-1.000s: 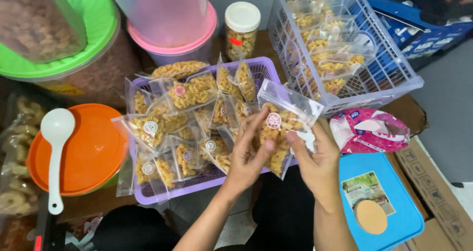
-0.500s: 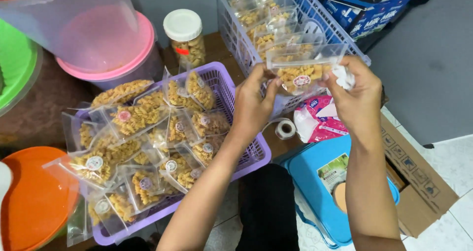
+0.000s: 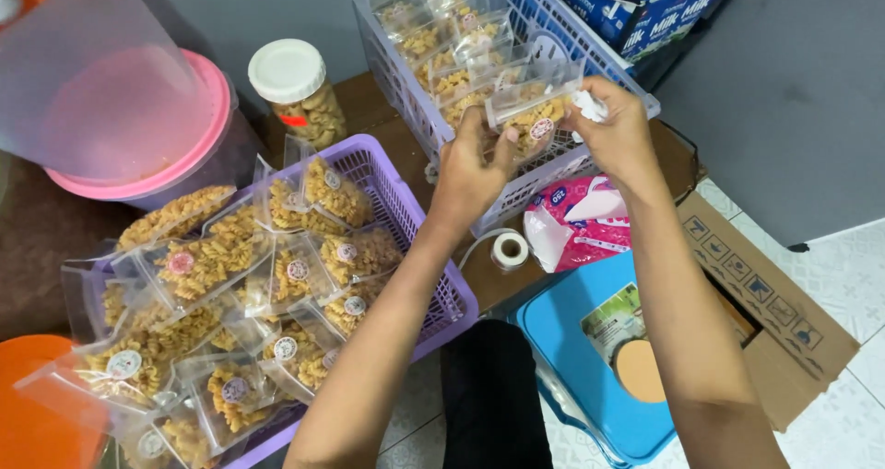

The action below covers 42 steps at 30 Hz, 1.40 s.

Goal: Cleaning individual snack packets with a cloth and organizing them into a basket

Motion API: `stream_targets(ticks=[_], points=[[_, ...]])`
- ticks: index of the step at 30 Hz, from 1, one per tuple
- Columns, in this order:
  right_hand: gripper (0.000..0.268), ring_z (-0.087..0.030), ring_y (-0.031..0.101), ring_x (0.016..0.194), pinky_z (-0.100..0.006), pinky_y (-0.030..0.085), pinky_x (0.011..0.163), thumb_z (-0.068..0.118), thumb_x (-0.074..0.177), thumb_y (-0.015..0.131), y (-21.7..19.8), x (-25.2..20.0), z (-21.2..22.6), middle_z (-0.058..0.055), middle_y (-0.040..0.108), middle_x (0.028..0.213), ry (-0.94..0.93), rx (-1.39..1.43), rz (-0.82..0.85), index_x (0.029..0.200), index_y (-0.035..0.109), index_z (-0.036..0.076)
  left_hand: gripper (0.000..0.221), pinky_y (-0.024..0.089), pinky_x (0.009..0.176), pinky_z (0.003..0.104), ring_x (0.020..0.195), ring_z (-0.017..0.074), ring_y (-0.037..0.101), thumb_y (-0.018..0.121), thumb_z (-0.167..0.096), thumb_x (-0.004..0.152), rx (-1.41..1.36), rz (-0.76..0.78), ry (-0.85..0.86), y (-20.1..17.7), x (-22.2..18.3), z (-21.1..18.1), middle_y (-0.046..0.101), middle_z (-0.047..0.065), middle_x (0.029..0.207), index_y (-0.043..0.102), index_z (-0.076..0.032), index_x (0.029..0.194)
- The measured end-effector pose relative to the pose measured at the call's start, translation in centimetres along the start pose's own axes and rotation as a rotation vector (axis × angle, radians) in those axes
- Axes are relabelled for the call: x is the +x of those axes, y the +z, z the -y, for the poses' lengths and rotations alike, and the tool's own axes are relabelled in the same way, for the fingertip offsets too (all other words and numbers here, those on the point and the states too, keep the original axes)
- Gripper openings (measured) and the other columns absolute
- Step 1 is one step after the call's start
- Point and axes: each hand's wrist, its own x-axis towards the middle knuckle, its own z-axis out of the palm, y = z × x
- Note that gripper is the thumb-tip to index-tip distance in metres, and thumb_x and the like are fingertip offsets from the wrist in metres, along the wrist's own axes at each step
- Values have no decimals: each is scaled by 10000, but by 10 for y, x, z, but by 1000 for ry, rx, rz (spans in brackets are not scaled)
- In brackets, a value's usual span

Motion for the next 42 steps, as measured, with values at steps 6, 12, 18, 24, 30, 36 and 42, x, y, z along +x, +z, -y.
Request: stream_targets(ticks=[6,12,18,24,30,36,42], points=[[127,-112,552,813,-278,466,754,29,921,791,6,9,-22,-26,668,819,43,-62,103,999,730,107,266,512,755,572,926,425,725,452,-343,1035,224,51,-85,-1,8,17,738,199,865,459,-104,1152],[101,-102,529,690,-246,400,642,127,872,816,4,10,-39,37,638,729,127,-203,202,925,735,155,262,532,857,574,1025,440,686,475,-359,1028,431,5,-69,6,19,47,708,188,1007,564,-114,1050],[266,-470,682,1020,-499,495,881,-24,919,661,-6,-3,-20,-314,727,1063,133,-253,303,1170,744,0,183,472,911,456,942,308,689,616,-303,944,666,-114,78,16,19,81,658,57,895,681,-136,981],[360,-373,676,1120,-451,489,981,17,980,653,-5,2,-5,-111,742,1154,19,-266,201,1277,749,197,156,422,923,423,923,243,658,656,-333,901,838,-196,230,26,20,103,649,14,880,714,-195,943],[89,-412,711,966,-479,544,841,186,932,770,7,5,-72,-131,752,936,32,-584,273,1010,791,222,123,403,909,434,892,256,641,707,-285,815,917,-273,321,26,19,115,644,40,862,741,-166,811],[106,-419,705,1034,-502,551,860,247,924,758,5,10,-54,-153,776,953,189,-703,342,1011,818,246,142,412,904,444,869,261,654,715,-264,787,898,-305,302,30,23,119,656,30,846,746,-193,906],[118,-428,704,1056,-497,550,888,241,923,742,12,16,-49,-159,782,986,233,-732,416,998,828,272,98,392,863,455,868,294,579,721,-239,723,906,-358,357,27,22,104,584,67,867,737,-144,744]])
